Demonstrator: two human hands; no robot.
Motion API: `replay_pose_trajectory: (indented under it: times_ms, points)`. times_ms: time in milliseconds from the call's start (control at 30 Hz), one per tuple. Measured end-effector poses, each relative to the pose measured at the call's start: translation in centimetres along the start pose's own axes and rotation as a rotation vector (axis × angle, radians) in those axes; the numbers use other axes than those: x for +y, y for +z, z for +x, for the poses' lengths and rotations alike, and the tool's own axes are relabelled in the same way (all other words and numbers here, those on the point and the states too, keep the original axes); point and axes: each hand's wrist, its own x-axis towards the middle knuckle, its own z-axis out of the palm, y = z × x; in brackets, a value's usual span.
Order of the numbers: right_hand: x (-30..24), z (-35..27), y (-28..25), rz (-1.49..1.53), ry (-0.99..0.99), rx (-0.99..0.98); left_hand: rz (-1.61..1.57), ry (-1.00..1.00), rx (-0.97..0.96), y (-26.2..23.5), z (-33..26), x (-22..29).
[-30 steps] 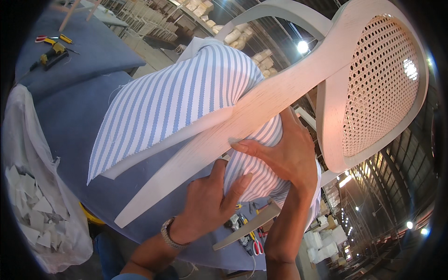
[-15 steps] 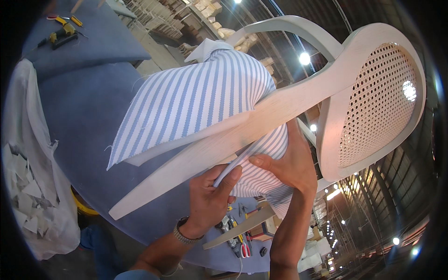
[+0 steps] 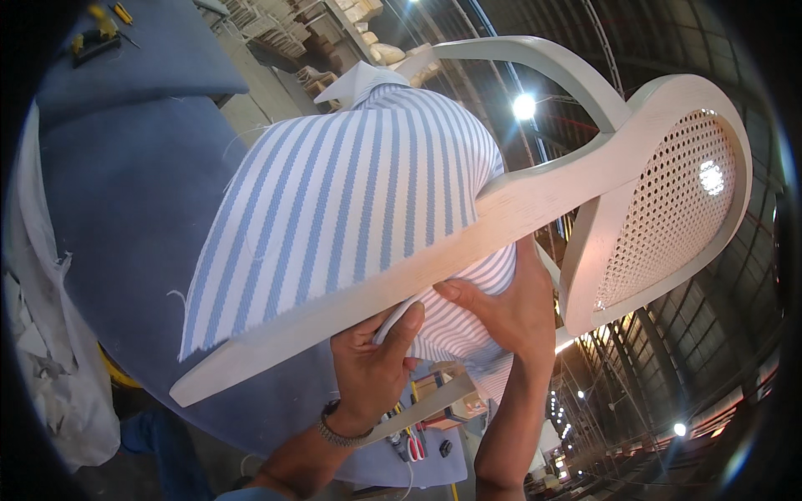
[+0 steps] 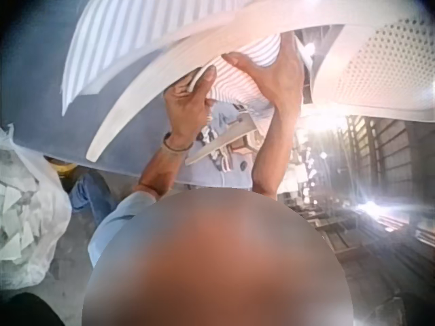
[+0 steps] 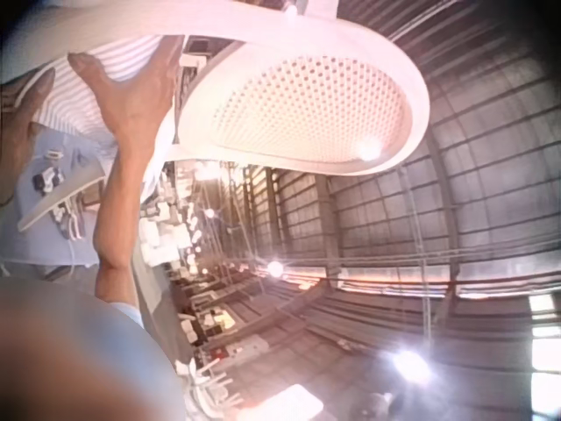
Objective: The person is reupholstering a white plastic chair with striped fabric. They stretch the fabric over the seat, use a staple gun to secure it, and trim excess material with a utility knife. The person retrieves a screwdriver from a locker and returns to continue securing the fabric.
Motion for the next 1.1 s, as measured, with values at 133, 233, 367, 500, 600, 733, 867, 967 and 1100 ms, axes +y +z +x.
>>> replay_pose_trajectory:
  times_ms: [133,233,367,500,600,733,867,967,1100]
  points:
    - [0.4,-0.1,-0.2,0.0,0.03,-0.021,-0.22,-0.077,0.008,0.4,0.0,-1.0]
    - [0.6,0.1,-0.6,-0.032,-0.097,-0.054,-0.2,-0.101,0.0,0.5,0.0,-1.3]
    - [0.3,0.1,-0.7,-0.05,-0.031,-0.097,0.046,0.089,0.033,0.3,0.0,-1.5]
    - [-0.6,0.0,-0.7,-0.068,0.04,-0.089,-0.087,-0.028,0.066,0.6,-0.2,-1.5]
    - [-1.0,0.0,-0.6,-0.015,0.041,-0.071,0.008,0.069,0.118,1.0,-0.3,-1.7]
    - [-0.7,-0.1,-0.4,-0.033,0.014,-0.034,0.205,0.217,0.112,0.9,0.1,-2.5]
    - [-0.2,-0.4,-0.1,-0.111,0.002,-0.019,0.698,0.617,0.029,-0.4,1.2,-4.0]
    - [-0.2,-0.8,0.4,-0.138,0.032,0.01,0.594,0.579,-0.105,-1.4,1.9,-5.8]
    - [-0.1,-0.9,0.7,-0.15,0.003,0.058,0.343,0.504,-0.29,-2.6,3.1,-8.6]
